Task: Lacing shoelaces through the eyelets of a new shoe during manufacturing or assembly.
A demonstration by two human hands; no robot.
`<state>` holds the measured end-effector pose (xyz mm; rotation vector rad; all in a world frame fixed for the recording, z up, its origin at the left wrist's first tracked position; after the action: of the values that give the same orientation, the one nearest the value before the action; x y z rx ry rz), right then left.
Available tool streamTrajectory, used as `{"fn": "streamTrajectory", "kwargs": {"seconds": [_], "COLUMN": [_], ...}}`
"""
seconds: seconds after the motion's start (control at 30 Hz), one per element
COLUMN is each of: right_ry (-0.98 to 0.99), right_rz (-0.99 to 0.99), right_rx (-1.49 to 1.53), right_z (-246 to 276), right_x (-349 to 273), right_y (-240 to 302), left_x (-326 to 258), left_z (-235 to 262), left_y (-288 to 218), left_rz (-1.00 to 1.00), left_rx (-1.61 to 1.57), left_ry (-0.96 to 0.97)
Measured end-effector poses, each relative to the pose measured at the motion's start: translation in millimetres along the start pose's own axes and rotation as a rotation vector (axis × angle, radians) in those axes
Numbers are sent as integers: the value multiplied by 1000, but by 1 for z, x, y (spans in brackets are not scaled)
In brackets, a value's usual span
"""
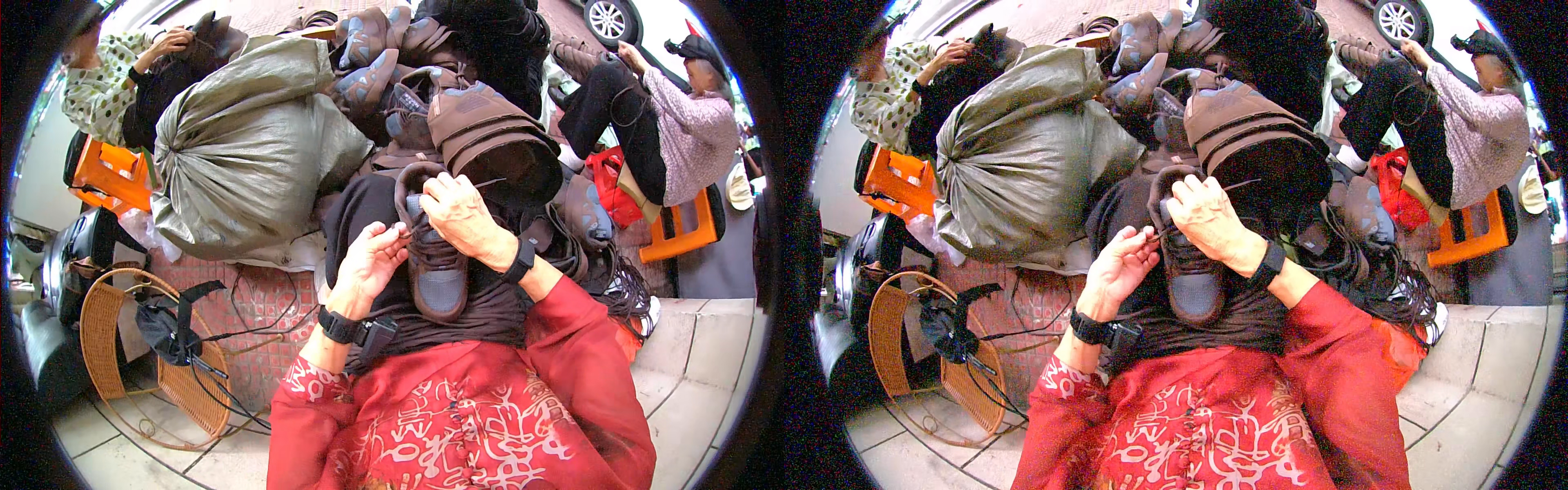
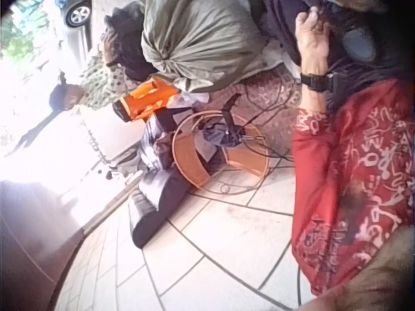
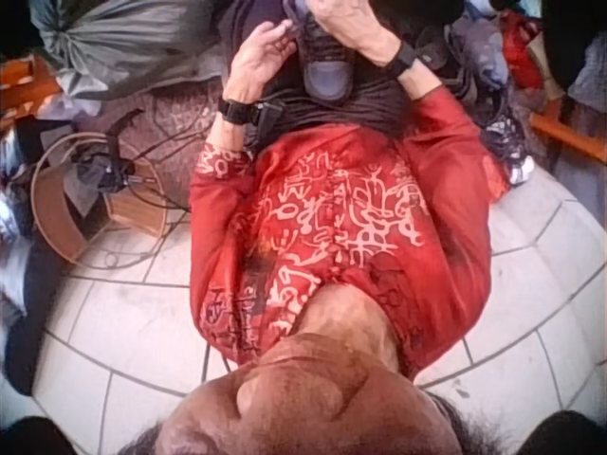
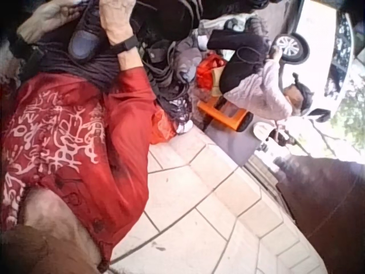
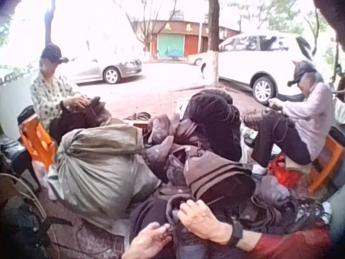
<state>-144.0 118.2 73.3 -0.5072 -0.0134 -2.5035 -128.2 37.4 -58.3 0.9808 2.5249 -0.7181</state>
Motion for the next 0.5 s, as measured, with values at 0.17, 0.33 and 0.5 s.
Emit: {"fn": "streamTrajectory", "kwargs": {"seconds": [0.17, 0.33, 0.5], "right_ry": [7, -25, -216], "right_rz": [-17, -44, -308], "right_rx": [-20, -34, -3], "right_z": [-1, 5, 58], "right_x": [-1, 3, -14], "right_y": [3, -2, -66], "left_x": [5, 2, -18], "left_z": [-10, -1, 7], "left_y": [-5, 0, -19], "left_rz": [-57, -24, -142], "left_rx": [-173, -261, 109], "left_ry": [47, 53, -56]}}
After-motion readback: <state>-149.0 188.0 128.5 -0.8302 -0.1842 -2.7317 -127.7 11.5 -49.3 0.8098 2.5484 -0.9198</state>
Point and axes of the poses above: each hand's wrist, its own x-axis towards the middle knuckle, its own z-axis out of the back of the hand, y = z × x, the point moved 10 cm from there along x, towards the middle knuckle, and after that the axes turned 1 degree about -x, right-handed, at the moved point
